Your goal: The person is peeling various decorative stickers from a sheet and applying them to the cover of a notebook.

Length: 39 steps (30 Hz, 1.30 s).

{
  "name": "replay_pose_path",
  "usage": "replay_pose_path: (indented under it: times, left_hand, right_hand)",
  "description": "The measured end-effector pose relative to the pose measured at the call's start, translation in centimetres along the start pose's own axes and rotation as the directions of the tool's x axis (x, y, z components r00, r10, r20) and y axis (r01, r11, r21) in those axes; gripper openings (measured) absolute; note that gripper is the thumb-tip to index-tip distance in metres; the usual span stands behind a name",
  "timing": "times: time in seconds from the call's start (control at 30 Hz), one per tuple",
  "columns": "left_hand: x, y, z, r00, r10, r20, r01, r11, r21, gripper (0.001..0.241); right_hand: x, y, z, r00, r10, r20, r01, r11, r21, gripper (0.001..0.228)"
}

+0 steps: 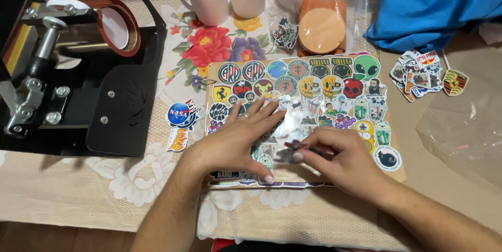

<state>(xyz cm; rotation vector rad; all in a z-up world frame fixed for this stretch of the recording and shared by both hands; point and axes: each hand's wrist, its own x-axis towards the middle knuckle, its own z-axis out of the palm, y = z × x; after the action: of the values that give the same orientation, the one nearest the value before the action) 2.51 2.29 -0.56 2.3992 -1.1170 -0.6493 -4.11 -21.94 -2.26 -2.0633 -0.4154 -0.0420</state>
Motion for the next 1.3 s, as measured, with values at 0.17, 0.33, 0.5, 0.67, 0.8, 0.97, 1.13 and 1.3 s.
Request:
replay_pose_path:
  times: [0.17,0.33,0.5,0.67,0.8,0.97,1.13,1.3]
  left_hand:
    - [-0.6,2.0,-0.8,0.980,0.191,-0.064,-0.200,0.955,-0.217,0.110]
    - [0.8,3.1,4.3,0.997,0.001,-0.071,-0.069,0.216,-0.974,0.035]
    - [1.7,5.3,4.6,0.859,-0.489,-0.153,-0.189,-0.024,-0.982,0.023]
    - [2.3,5.0,5.7,0.826,-0.505,-0.250,-0.282,0.015,-0.959,0.016]
    - [2.2,5.1,6.3,0.830,-0.528,-0.180,-0.276,-0.109,-0.955,0.025]
    - [2.2,5.1,7.1,0.843,-0.503,-0.191,-0.292,-0.128,-0.948,0.024]
    - [2.1,5.5,7.3,0.843,-0.484,-0.236,-0.318,-0.092,-0.944,0.021]
    - [1.6,6.4,6.4,0.831,-0.341,-0.439,-0.348,0.297,-0.889,0.031]
  right_hand:
    - [-1.4,0.8,-2.8,0.746,-0.665,-0.048,0.595,0.697,-0.400,0.015]
    - [-0.3,0.2,-3.3,0.444,-0.884,0.145,0.708,0.247,-0.662,0.014]
    - [-0.8,1.7,-2.7,0.648,-0.761,0.016,0.573,0.473,-0.669,0.027]
    - [-0.8,0.7,-2.0,0.708,-0.692,-0.142,0.480,0.619,-0.621,0.015]
    - [-1.0,1.1,-1.3,0.702,-0.694,-0.156,0.449,0.603,-0.659,0.015]
    - [-1.1,1.2,-1.2,0.728,-0.674,-0.128,0.445,0.606,-0.660,0.018]
    - [-1.0,0.8,-1.0,0.756,-0.643,-0.124,0.414,0.616,-0.669,0.024]
    - [-1.5,1.3,-0.9,0.792,-0.593,-0.142,0.401,0.682,-0.611,0.021]
